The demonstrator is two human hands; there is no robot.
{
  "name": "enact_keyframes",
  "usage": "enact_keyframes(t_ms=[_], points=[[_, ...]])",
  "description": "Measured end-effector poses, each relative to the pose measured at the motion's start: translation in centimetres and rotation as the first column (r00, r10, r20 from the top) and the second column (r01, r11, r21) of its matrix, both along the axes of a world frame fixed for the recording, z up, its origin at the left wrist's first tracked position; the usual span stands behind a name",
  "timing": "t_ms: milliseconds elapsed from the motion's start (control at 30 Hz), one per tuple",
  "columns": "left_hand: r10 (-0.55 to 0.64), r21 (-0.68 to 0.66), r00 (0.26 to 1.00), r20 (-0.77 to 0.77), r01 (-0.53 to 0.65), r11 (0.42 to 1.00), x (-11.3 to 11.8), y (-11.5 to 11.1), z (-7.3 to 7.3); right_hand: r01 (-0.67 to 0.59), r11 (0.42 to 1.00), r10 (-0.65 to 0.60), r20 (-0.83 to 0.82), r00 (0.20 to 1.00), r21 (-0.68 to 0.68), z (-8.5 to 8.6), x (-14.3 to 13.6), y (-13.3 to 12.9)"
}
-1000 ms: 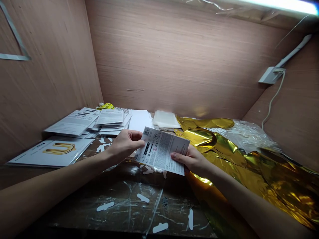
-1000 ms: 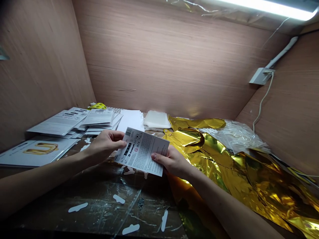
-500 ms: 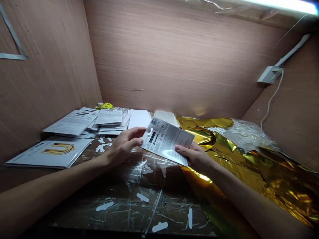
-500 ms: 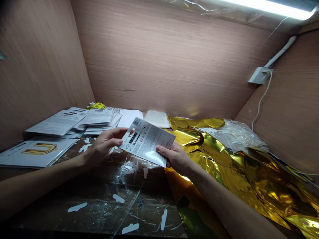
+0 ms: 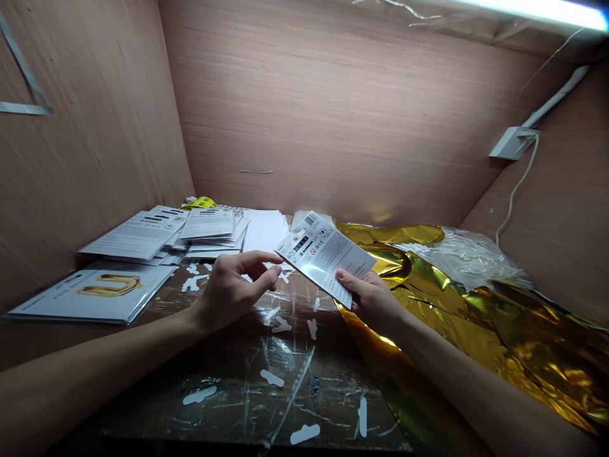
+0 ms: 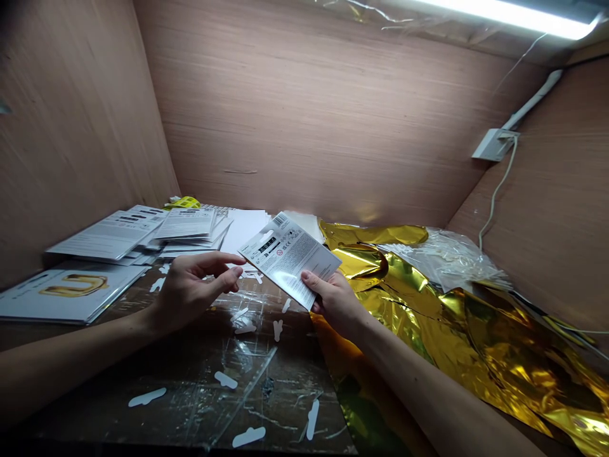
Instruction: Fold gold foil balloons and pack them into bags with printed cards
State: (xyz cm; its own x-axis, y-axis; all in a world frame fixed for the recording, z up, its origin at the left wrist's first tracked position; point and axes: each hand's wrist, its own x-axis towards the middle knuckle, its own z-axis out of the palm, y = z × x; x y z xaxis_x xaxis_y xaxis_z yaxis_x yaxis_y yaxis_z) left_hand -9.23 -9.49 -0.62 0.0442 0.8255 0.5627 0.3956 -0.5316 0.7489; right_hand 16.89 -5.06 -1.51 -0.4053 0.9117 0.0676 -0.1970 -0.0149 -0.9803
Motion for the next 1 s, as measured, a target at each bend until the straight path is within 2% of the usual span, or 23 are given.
enact_keyframes(t_ms=[300, 467, 533, 600, 700, 800, 900, 1000], points=[[-0.023, -0.036, 0.995, 0.098, 0.027, 0.999, 0.5, -0.3, 0.1, -0.041, 0.998, 0.038, -0.057, 0.998, -0.043, -0.9, 0.2, 0.2], [-0.016, -0.059, 0.996, 0.087, 0.021, 0.998, 0.6, -0.2, -0.2, -0.069, 0.994, 0.059, -0.115, 0.992, -0.088, -0.8, 0.0, 0.0], [0.014, -0.028, 1.000, 0.019, -0.013, 1.000, 0.5, -0.1, -0.3, -0.092, 0.991, 0.078, -0.135, 0.988, -0.101, -0.7, -0.1, -0.2], [0.084, 0.065, 0.991, -0.109, -0.077, 0.995, 0.3, 0.0, -0.3, -0.112, 0.987, 0.097, -0.134, 0.986, -0.114, -0.5, -0.1, -0.4], [0.206, 0.224, 0.935, -0.287, -0.144, 0.964, 0.1, 0.2, -0.3, -0.120, 0.984, 0.104, -0.119, 0.987, -0.131, -0.4, -0.1, -0.5], [0.252, 0.263, 0.894, -0.370, -0.159, 0.952, 0.0, 0.3, -0.4, -0.115, 0.984, 0.099, -0.120, 0.988, -0.134, -0.5, 0.0, -0.5], [0.226, 0.254, 0.875, -0.428, -0.123, 0.959, 0.1, 0.1, -0.4, -0.106, 0.987, 0.090, -0.130, 0.987, -0.125, -0.6, 0.1, -0.3], [0.128, 0.213, 0.870, -0.476, -0.027, 0.977, 0.2, 0.0, -0.5, -0.093, 0.989, 0.078, -0.130, 0.988, -0.113, -0.6, 0.2, -0.2]])
